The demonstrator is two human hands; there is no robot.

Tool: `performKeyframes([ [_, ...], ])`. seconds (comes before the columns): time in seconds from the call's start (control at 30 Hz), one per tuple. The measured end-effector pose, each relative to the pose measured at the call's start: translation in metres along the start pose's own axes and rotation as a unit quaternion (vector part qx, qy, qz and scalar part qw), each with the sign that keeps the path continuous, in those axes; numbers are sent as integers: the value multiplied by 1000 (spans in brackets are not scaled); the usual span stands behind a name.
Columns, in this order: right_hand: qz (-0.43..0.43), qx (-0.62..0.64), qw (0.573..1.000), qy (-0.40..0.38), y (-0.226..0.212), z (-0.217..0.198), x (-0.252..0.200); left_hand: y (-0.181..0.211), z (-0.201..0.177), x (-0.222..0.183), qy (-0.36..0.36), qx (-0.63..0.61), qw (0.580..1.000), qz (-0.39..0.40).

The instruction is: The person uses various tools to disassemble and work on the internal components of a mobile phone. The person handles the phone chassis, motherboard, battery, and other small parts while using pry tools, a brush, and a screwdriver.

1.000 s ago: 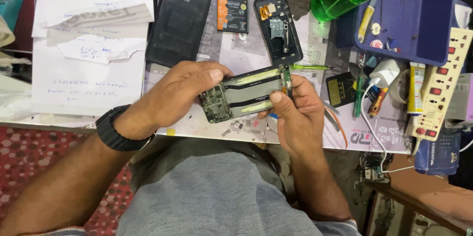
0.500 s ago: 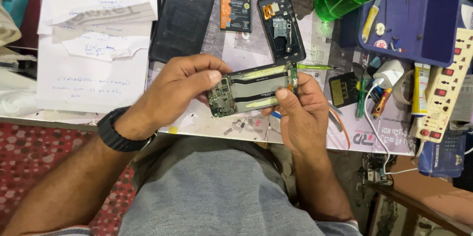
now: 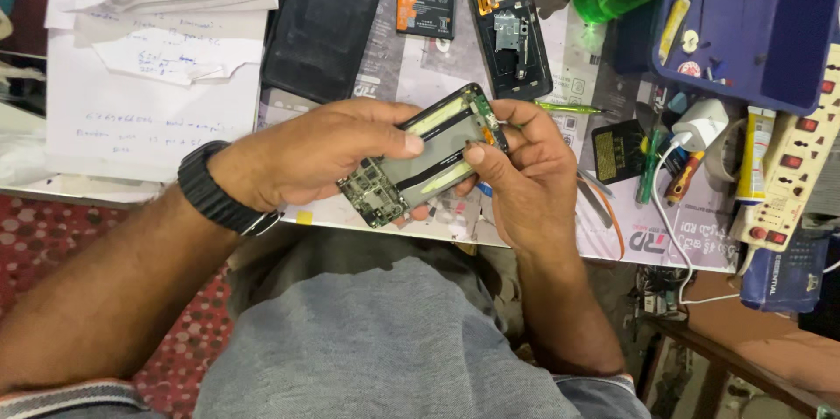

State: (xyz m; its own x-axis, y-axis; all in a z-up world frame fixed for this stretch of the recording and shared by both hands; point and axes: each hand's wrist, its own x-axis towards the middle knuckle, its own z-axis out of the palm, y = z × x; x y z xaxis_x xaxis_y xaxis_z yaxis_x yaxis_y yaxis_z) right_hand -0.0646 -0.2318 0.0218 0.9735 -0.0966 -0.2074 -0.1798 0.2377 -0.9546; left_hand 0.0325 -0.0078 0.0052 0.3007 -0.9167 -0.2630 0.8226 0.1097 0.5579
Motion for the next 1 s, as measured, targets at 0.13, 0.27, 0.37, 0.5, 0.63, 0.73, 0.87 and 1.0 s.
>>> performKeyframes([
  [0.13,-134,-191,972,24,-17,-12,-16,-4,-5,-10,26,53,998,12],
  [0.27,-186,-433,876,106,-50,-27,-34,-7,-7,-18,77,70,995,8],
  [0.37,-167,-551,813,88,-60,-25,-49,-4,-14,-20,104,17,994,5],
  [0.5,-203,-609,767,7,-47,-22,-40,-1,-20,-18,137,40,990,15],
  [0.63,-173,-611,766,94,-45,-39,-35,-11,-30,-22,82,27,995,42],
  [0.73,-108,-640,752,119,-59,-50,-29,-15,-32,-21,79,29,996,31],
  [0.87,-130,-664,732,87,-70,-57,-16,-13,-32,-16,75,11,997,24],
  [1.0,-131,-673,724,75,-75,-62,-8,-10,-29,-16,65,23,997,32],
])
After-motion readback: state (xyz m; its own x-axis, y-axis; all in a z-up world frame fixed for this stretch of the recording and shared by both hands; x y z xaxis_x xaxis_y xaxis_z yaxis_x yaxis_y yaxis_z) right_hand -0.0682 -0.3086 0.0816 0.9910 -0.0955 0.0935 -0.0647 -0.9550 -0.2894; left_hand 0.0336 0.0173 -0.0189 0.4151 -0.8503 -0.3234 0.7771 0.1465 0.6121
